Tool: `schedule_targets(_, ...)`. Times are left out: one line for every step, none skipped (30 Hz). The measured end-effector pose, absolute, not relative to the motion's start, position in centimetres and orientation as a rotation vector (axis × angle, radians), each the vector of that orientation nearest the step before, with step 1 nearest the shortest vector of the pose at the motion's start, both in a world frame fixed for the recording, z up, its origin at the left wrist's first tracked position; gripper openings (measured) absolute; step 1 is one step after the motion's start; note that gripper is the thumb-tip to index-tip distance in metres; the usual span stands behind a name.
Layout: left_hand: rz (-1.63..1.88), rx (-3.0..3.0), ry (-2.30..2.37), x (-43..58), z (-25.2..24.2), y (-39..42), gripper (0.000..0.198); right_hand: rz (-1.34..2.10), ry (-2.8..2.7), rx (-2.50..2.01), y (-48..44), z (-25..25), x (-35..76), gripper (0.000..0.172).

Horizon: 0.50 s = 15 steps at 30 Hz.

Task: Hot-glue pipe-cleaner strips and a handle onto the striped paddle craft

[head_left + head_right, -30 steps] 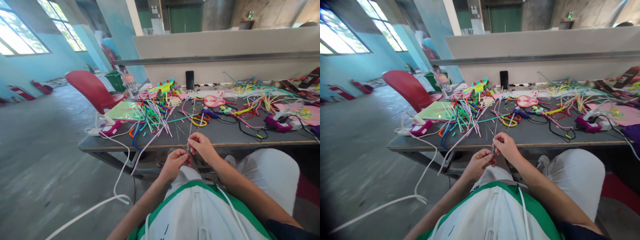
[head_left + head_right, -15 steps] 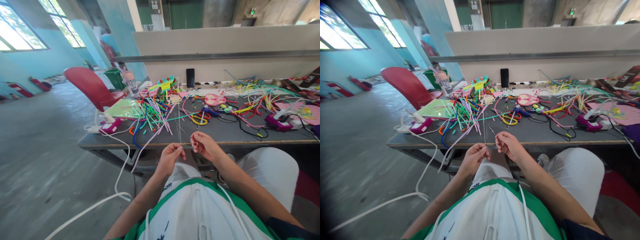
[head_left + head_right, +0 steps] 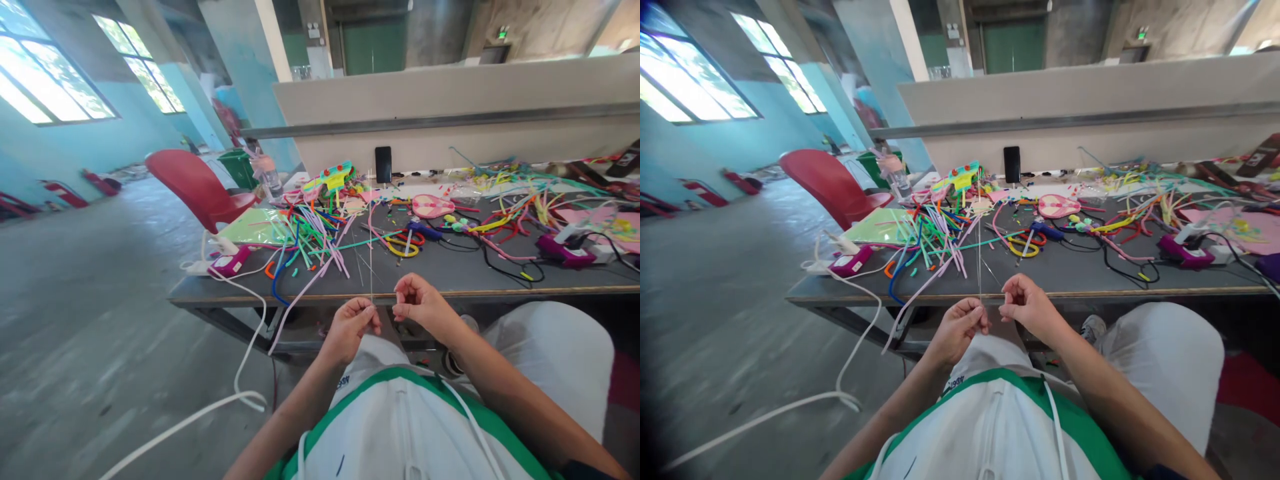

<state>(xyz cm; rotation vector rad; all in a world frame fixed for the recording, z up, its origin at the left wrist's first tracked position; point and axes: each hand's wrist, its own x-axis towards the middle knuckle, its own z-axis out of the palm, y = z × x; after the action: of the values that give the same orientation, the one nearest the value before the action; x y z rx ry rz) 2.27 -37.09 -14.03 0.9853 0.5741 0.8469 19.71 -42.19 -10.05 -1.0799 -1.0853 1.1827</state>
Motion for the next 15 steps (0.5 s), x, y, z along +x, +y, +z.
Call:
schedule_targets(0.840,0.984,0.575,2.3,-14.1,-37.1,0.027,1.170,-1.097,-1.095,-42.3,-10.0,19.9,0.033)
schedule_targets(0.839,0.984,0.578,2.3,-14.1,-37.1,0.028,1.164,-1.108,-1.105,-42.5,-10.0,20.2,0.035)
schedule_targets(0.840,0.985,0.583,2.3,-14.2,-37.1,0.028,1.155,-1.118,-1.114,-42.6,-10.1,20.5,0.037)
schedule_targets(0.841,0.989,0.589,2.4,-14.3,-37.1,0.028,1.141,-1.125,-1.126,-42.7,-10.0,20.8,0.038)
schedule_targets(0.842,0.997,0.596,2.4,-14.4,-37.1,0.028,1.122,-1.127,-1.139,-42.7,-10.0,21.1,0.038)
schedule_targets(0.844,1.009,0.602,2.4,-14.6,-37.1,0.028,1.103,-1.126,-1.152,-42.7,-10.0,21.3,0.038)
schedule_targets(0.841,1.029,0.607,2.5,-14.8,-37.1,0.028,1.086,-1.123,-1.165,-42.7,-9.9,21.5,0.039)
schedule_targets(0.834,1.057,0.609,2.5,-15.0,-37.1,0.027,1.073,-1.119,-1.180,-42.6,-9.8,21.6,0.041)
schedule_targets(0.824,1.090,0.612,2.5,-15.2,-37.1,0.026,1.062,-1.113,-1.196,-42.5,-9.8,21.6,0.043)
schedule_targets(0.811,1.128,0.616,2.6,-15.4,-37.2,0.025,1.063,-1.107,-1.209,-42.4,-9.8,21.4,0.046)
schedule_targets(0.793,1.174,0.620,2.6,-15.5,-37.3,0.023,1.078,-1.101,-1.213,-42.2,-9.8,21.2,0.048)
schedule_targets(0.772,1.223,0.625,2.7,-15.7,-37.4,0.022,1.107,-1.095,-1.208,-42.1,-9.9,20.9,0.048)
schedule_targets(0.749,1.271,0.633,2.7,-15.8,-37.5,0.020,1.146,-1.091,-1.194,-41.9,-10.1,20.6,0.045)
schedule_targets(0.725,1.315,0.642,2.8,-15.9,-37.7,0.019,1.184,-1.088,-1.179,-41.8,-10.4,20.2,0.040)
schedule_targets(0.703,1.352,0.651,2.8,-16.0,-37.8,0.017,1.214,-1.085,-1.169,-41.7,-10.7,20.0,0.034)
